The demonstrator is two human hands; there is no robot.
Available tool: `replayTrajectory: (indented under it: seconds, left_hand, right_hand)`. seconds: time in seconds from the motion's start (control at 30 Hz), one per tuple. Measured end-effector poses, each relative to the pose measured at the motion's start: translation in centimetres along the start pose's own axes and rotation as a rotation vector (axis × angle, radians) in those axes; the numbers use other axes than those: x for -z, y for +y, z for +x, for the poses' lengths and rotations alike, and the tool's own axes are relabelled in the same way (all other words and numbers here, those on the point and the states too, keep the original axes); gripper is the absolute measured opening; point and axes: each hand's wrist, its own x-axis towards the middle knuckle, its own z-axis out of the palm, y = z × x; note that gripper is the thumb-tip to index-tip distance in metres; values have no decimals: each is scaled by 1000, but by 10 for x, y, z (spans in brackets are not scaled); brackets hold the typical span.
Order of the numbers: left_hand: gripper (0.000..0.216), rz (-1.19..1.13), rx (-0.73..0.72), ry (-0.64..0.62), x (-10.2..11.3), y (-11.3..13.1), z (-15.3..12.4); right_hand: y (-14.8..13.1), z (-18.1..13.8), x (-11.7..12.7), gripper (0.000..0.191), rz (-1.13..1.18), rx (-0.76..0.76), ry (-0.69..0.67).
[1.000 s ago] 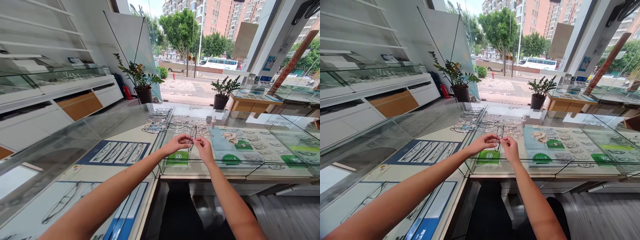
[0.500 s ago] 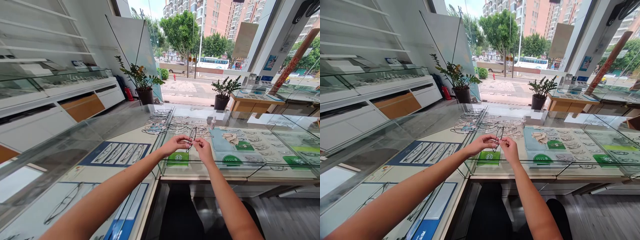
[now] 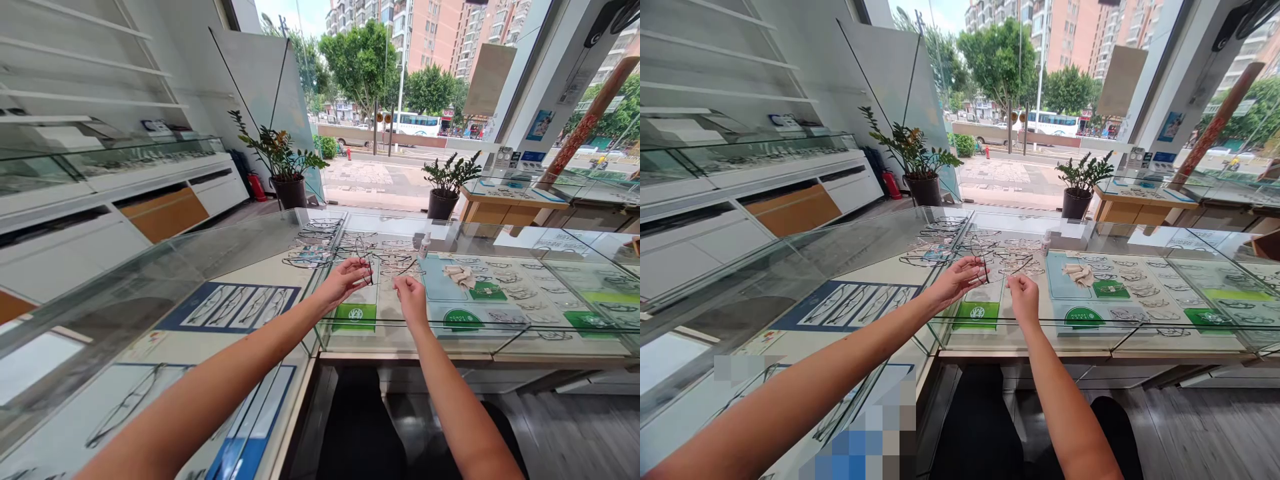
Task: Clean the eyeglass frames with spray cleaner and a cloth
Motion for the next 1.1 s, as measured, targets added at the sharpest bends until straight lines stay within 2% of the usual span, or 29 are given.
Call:
replayTrajectory:
  seconds: [0.13,0.23,0.43,0.57,0.73,0.83,1.0,1.1]
  left_hand:
    - [47,99,-42,-51,-6,-2,-4]
    - [47,135,-50,-83,-8,-2,-6]
    - [48,112,-28,-58,-9,-2,-6]
    - [49,108,-27,-61,-10,-2,-6]
    - [54,130,-11,-48,-12,0,-6]
    - [55,151,-11,-40,-12,1,-7]
    - [52,236,-19,-90,-11,-1,-6]
    - [48,313,-42,-122,-9,-2,-5]
  right_hand:
    - [-7,-6,-1,30,-18,56,-209]
    - [-10,-9,-2,49,-33,39,-351]
    - [-7,-9,-2,66,-135,23,-380]
    - [-7,-11,0,64,-89,80,-369]
    - [-6,-11,-1,65,-156,68,-459]
    - [-5,-10,-2,69,-187,72,-411]
    - [-3,-8,-5,85,34,61,-150]
    - [-4,-7,-4,89,137,44,-104]
